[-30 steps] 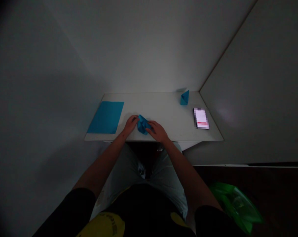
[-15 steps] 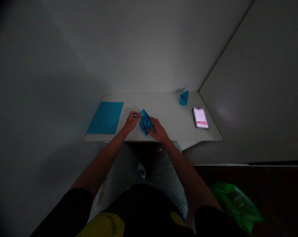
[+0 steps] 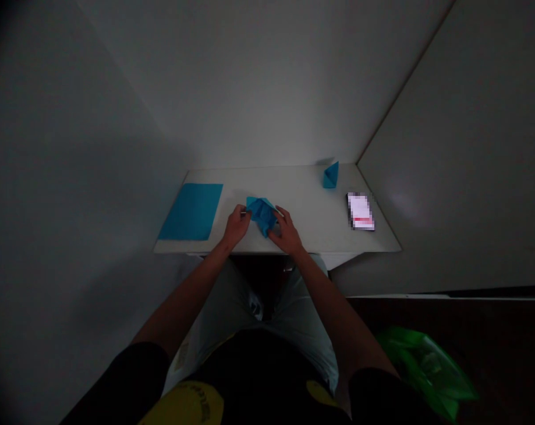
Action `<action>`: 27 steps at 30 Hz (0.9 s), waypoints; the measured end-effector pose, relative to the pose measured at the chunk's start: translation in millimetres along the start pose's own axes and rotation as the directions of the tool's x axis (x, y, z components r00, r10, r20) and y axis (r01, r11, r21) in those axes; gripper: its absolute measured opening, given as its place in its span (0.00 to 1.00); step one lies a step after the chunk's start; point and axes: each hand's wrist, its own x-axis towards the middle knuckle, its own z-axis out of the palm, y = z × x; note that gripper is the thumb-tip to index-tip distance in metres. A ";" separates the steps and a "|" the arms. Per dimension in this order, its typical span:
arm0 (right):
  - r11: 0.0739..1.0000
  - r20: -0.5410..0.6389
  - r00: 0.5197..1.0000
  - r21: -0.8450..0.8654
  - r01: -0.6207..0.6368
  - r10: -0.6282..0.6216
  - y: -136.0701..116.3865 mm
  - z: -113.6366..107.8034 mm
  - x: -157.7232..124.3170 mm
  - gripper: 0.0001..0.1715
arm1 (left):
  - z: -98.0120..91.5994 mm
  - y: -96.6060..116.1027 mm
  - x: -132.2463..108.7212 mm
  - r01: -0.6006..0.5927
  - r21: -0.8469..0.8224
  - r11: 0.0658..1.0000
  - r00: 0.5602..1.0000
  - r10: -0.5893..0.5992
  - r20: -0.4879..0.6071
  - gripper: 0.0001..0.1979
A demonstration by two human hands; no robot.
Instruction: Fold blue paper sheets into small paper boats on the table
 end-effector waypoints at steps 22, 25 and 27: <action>0.937 -0.275 0.899 0.178 -0.300 0.340 2.9 -2.1 0.3 0.26 | -6.6 44.5 -18.3 -0.166 0.180 0.970 0.955 0.112 0.276 0.02; 0.938 -0.395 0.850 0.152 -0.312 0.348 -6.7 -3.5 -1.2 0.16 | -8.6 42.5 -16.0 -0.061 0.236 0.970 0.987 0.023 0.158 0.05; 0.956 -0.394 0.871 0.097 -0.278 0.293 -16.8 -4.6 -1.3 0.10 | -10.9 39.7 -14.6 -0.007 0.206 0.979 0.996 -0.012 0.092 0.07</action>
